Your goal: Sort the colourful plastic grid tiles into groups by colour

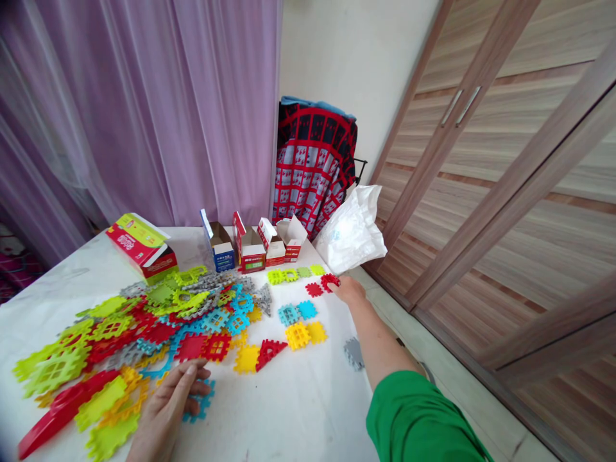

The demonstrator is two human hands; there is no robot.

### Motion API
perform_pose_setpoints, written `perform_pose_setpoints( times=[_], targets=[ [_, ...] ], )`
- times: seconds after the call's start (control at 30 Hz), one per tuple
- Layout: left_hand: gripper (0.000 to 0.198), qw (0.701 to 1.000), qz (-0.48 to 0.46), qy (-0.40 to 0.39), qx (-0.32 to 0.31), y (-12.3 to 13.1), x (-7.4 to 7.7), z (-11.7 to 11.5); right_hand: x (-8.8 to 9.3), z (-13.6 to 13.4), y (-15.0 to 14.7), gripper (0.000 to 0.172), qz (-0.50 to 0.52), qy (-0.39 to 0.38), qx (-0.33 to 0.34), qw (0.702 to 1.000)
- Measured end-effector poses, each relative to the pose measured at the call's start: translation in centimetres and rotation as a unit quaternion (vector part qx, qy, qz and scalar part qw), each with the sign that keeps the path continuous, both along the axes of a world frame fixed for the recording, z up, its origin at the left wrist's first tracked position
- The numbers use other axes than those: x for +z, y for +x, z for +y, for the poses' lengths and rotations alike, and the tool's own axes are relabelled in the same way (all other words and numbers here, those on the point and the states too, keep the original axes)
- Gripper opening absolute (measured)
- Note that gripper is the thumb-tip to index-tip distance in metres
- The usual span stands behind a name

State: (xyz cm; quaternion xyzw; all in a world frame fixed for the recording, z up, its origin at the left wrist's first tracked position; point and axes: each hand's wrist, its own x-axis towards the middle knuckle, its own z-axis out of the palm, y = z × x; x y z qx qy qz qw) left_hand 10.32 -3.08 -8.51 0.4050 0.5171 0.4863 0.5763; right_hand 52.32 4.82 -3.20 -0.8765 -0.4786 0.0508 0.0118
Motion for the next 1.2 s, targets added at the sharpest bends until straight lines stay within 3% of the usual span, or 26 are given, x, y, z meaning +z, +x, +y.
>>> perform_pose_setpoints(
  times=[0.17,0.33,0.6,1.0,1.2],
  targets=[
    [0.065,1.0,0.006,-0.002,-0.009,0.0,-0.1,0.1,-0.1,0.1,-0.1,0.051,0.004,-0.008,-0.005,1.0],
    [0.064,1.0,0.01,0.0,-0.014,-0.1,-0.3,0.0,-0.1,0.6,-0.9,0.075,-0.007,0.019,-0.011,1.0],
    [0.06,1.0,0.015,0.013,-0.007,-0.1,-0.2,0.0,-1.0,2.3,-1.2,0.068,0.011,-0.013,-0.021,1.0],
    [0.057,1.0,0.017,0.011,-0.01,0.0,-0.1,0.0,-1.9,2.4,0.3,0.051,0.022,-0.009,-0.004,1.0],
    [0.06,1.0,0.009,0.01,0.0,0.0,-0.6,0.2,-2.3,2.4,0.6,0.054,0.026,0.026,0.006,0.999]
  ],
)
